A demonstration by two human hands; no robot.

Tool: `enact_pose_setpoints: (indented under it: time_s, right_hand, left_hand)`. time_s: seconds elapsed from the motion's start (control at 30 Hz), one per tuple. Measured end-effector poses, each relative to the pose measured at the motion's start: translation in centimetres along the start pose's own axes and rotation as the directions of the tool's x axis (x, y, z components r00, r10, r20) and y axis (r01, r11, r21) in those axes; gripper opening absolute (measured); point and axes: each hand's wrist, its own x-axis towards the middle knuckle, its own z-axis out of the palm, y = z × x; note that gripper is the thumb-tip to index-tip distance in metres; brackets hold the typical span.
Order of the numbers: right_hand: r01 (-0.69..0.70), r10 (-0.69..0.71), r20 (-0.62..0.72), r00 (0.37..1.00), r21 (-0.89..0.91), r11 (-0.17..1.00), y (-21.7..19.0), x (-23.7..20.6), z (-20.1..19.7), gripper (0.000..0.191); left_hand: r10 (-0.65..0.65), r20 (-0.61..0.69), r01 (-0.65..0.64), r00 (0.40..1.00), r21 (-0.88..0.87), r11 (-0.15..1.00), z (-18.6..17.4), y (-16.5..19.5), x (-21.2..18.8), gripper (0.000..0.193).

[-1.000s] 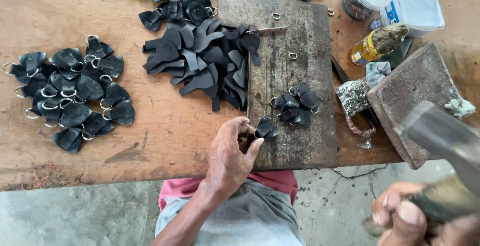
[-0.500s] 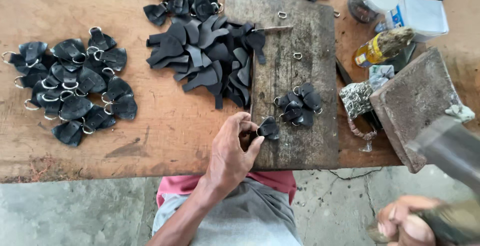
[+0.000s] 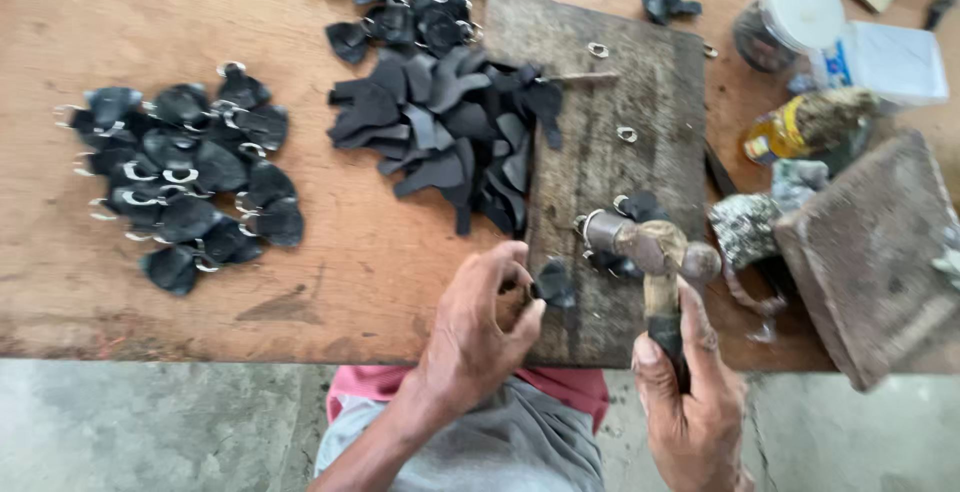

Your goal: The person sits at a workbench covered with piles of black leather tabs and metal rings. They hammer a fastener through each leather tab on a wooden block, then thread a metal ring through the tab by hand and set the finished piece aside, repeating for many pieces.

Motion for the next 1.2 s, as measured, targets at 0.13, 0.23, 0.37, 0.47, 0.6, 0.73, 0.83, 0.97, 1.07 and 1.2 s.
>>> enact_pose_setpoints:
  time_s: [0.13, 0.23, 0.37, 0.47, 0.6, 0.73, 0.83, 0.97, 1.07, 1.2]
  right_hand:
    - [0.012, -0.033, 0.072, 0.997, 0.273, 0.962, -0.6, 0.5, 4.2, 0.060]
    - [-0.021, -0.032, 0.134, 0.990, 0.374, 0.927, -0.7, 0.7, 6.7, 0.061]
    - [-0.072, -0.026, 0.219, 0.975, 0.430, 0.900, -0.9, 1.0, 8.6, 0.060]
    - [-0.104, -0.021, 0.258, 0.966, 0.462, 0.881, -1.0, 1.2, 9.4, 0.059]
    - [-0.073, -0.027, 0.222, 0.975, 0.432, 0.899, -0.5, 1.4, 9.5, 0.059]
    - [0.046, -0.082, 0.046, 0.996, 0.516, 0.855, 0.5, 1.8, 7.6, 0.059]
    - [-0.033, 0.041, -0.006, 0.999, 0.466, 0.884, 1.4, 2.3, 4.6, 0.062]
    - [-0.111, 0.167, -0.065, 0.984, 0.515, 0.850, 2.6, 3.0, 1.9, 0.066]
    - [-0.093, 0.174, -0.090, 0.981, 0.566, 0.819, 3.6, 3.4, 1.5, 0.069]
    - [-0.065, 0.143, -0.097, 0.985, 0.558, 0.827, 4.5, 3.3, 1.3, 0.070]
  left_hand:
    - [0.051, -0.051, -0.047, 0.997, 0.079, 0.996, -3.3, -0.3, 0.1, 0.055]
    - [0.066, -0.175, -0.016, 0.982, 0.277, 0.961, -7.2, -1.4, 0.5, 0.046]
    - [0.020, -0.366, 0.199, 0.931, 0.552, 0.810, -11.7, -3.1, 0.3, 0.045]
    - [0.091, -0.288, 0.122, 0.953, 0.645, 0.755, -12.7, -4.0, 0.1, 0.047]
    - [0.128, -0.168, 0.046, 0.977, 0.759, 0.649, -13.3, -5.1, 0.7, 0.034]
    - [0.131, -0.228, 0.090, 0.965, 0.754, 0.651, -13.9, -5.1, 1.2, 0.038]
    - [0.183, -0.216, -0.007, 0.959, 0.629, 0.777, -11.4, -4.2, 1.5, 0.027]
    - [0.139, -0.023, -0.126, 0.990, 0.288, 0.949, -6.2, -2.9, 3.0, 0.024]
    - [0.187, 0.192, -0.219, 0.963, 0.158, 0.963, -2.3, -2.0, 4.6, 0.026]
    - [0.308, 0.348, -0.378, 0.885, 0.152, 0.913, 2.0, -1.9, 7.7, 0.035]
